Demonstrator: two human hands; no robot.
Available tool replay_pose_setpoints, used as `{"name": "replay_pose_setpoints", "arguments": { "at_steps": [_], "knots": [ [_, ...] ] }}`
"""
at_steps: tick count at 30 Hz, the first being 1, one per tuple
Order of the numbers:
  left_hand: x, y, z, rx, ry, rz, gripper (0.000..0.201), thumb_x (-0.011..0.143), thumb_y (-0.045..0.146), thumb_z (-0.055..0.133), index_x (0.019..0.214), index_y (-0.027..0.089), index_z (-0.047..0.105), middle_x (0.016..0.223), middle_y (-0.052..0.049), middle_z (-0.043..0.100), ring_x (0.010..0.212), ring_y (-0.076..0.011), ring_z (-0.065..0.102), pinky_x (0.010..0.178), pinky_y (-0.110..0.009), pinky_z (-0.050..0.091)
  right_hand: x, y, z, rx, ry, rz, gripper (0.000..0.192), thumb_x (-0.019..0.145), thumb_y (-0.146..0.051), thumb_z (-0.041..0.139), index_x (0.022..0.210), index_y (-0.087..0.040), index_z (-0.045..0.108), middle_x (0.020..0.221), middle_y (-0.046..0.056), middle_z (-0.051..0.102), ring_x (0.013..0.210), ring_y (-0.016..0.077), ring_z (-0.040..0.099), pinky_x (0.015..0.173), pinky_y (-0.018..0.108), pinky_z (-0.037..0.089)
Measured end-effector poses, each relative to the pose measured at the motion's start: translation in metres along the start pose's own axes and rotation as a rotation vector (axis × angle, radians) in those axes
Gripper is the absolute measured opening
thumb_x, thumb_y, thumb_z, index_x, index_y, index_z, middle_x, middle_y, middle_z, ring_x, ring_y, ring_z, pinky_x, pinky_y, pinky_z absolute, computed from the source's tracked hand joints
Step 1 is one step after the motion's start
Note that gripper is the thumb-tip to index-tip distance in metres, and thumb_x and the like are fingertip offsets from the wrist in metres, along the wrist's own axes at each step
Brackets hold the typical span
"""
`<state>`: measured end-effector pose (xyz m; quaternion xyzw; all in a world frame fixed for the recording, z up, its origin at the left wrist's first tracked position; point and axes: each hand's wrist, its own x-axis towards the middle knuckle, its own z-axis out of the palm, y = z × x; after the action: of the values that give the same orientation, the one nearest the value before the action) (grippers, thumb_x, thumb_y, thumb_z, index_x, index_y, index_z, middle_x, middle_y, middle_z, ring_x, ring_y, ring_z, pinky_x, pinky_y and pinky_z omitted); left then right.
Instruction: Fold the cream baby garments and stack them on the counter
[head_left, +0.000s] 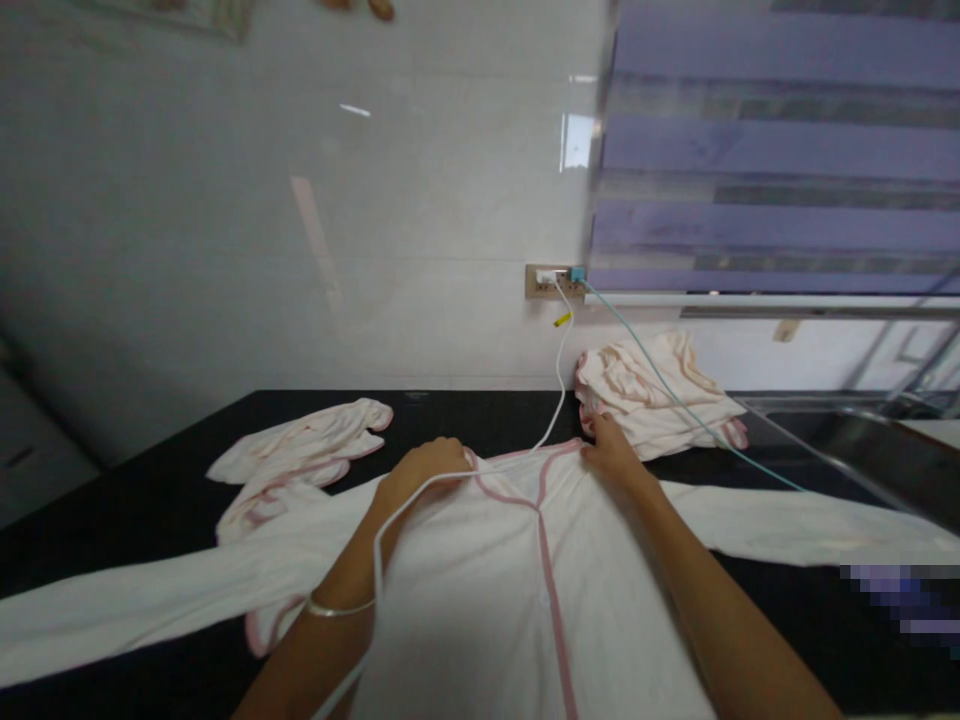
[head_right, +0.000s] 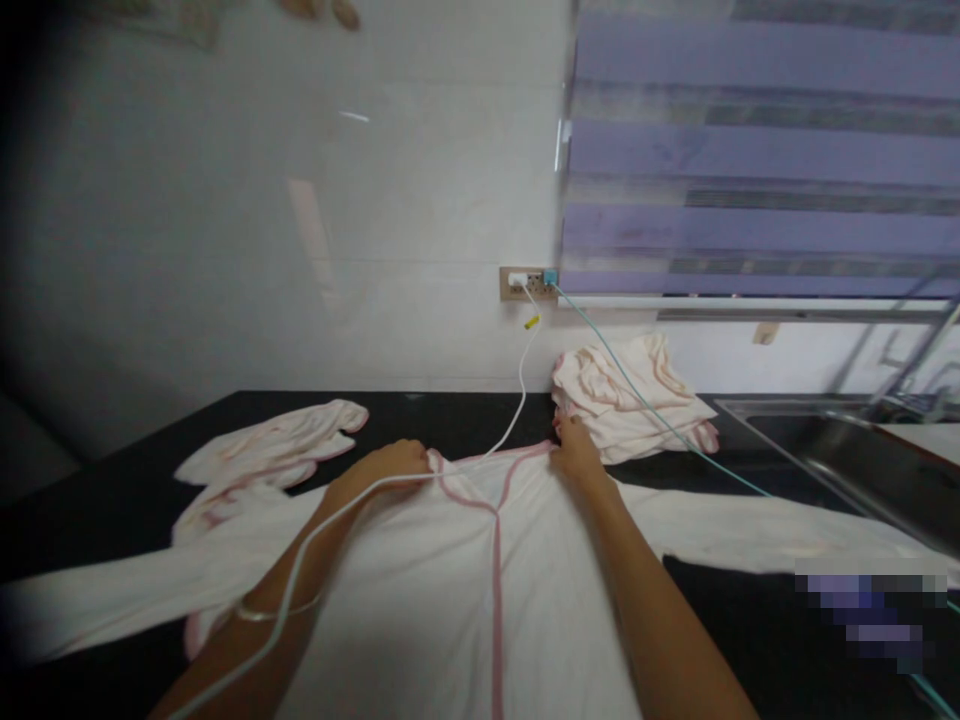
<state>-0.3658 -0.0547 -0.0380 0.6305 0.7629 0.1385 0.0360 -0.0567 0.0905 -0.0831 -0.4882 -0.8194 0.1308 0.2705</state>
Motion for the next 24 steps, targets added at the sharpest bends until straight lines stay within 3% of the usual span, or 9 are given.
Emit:
{"name": "replay_pose_setpoints", "arguments": {
  "at_steps": [4,8,12,15,17,20,24],
  "knots": [
    [0.002,0.011,0.007,0.018,-0.052,0.022,0.027,0.094,0.039,0.060,0.102,0.016,0.072,0.108,-0.014,0.072,0.101,-0.0239,0.066,0.088,-0.038,0.050,-0.008,-0.016,0.004,-0.107,0.045,0.034,0.050,0.083,-0.013,0.059,0.132,-0.014,0.055,0.127,0.018,0.057,0.114,0.0263,0.056,0.095,0.032,0.045],
    [0.006,0.014,0.011,0.060,0.011,0.017,0.034,0.092,0.028,0.051,0.118,0.017,0.069,0.128,-0.018,0.066,0.121,-0.0317,0.060,0.094,-0.043,0.049,-0.012,-0.029,0.001,-0.158,0.028,0.077,0.048,0.095,-0.033,0.056,0.137,-0.011,0.054,0.128,0.023,0.061,0.116,0.0308,0.059,0.097,0.037,0.044],
    [0.010,-0.003,0.016,0.147,0.067,-0.130,0.057,0.093,0.051,0.046,0.127,0.009,0.065,0.132,-0.024,0.062,0.127,-0.0407,0.056,0.099,-0.053,0.049,-0.012,-0.034,-0.002,-0.196,-0.024,0.213,0.057,0.100,-0.059,0.043,0.124,-0.012,0.066,0.119,0.023,0.069,0.112,0.0331,0.064,0.091,0.040,0.046],
    [0.015,-0.017,0.018,0.154,0.005,-0.217,0.074,0.089,0.069,0.044,0.119,0.007,0.070,0.130,-0.029,0.063,0.127,-0.0453,0.056,0.099,-0.056,0.048,-0.011,-0.032,0.001,-0.225,-0.087,0.217,0.047,0.100,-0.053,0.046,0.111,-0.014,0.071,0.111,0.020,0.072,0.108,0.0315,0.067,0.087,0.037,0.046],
    [0.019,-0.024,0.020,0.109,-0.043,-0.227,0.070,0.088,0.070,0.046,0.108,0.009,0.073,0.122,-0.029,0.067,0.120,-0.0463,0.061,0.095,-0.054,0.049,-0.011,-0.028,0.005,-0.234,-0.099,0.186,0.035,0.098,-0.043,0.052,0.106,-0.015,0.071,0.111,0.018,0.073,0.110,0.0310,0.066,0.087,0.036,0.045],
    [0.025,-0.029,0.023,-0.028,-0.021,-0.164,0.046,0.090,0.055,0.052,0.089,0.013,0.071,0.103,-0.024,0.072,0.103,-0.0420,0.068,0.085,-0.048,0.049,-0.008,-0.022,0.010,-0.173,-0.087,0.123,0.023,0.096,-0.033,0.053,0.103,-0.017,0.069,0.107,0.014,0.073,0.106,0.0269,0.065,0.084,0.033,0.043],
    [0.035,-0.035,0.031,-0.161,0.081,-0.039,0.032,0.095,0.043,0.048,0.080,0.018,0.061,0.089,-0.013,0.070,0.088,-0.0267,0.067,0.075,-0.034,0.045,-0.003,-0.016,0.013,-0.052,-0.002,0.049,0.019,0.098,-0.026,0.050,0.106,-0.016,0.064,0.097,0.009,0.072,0.091,0.0205,0.063,0.079,0.029,0.040]
  ]
}}
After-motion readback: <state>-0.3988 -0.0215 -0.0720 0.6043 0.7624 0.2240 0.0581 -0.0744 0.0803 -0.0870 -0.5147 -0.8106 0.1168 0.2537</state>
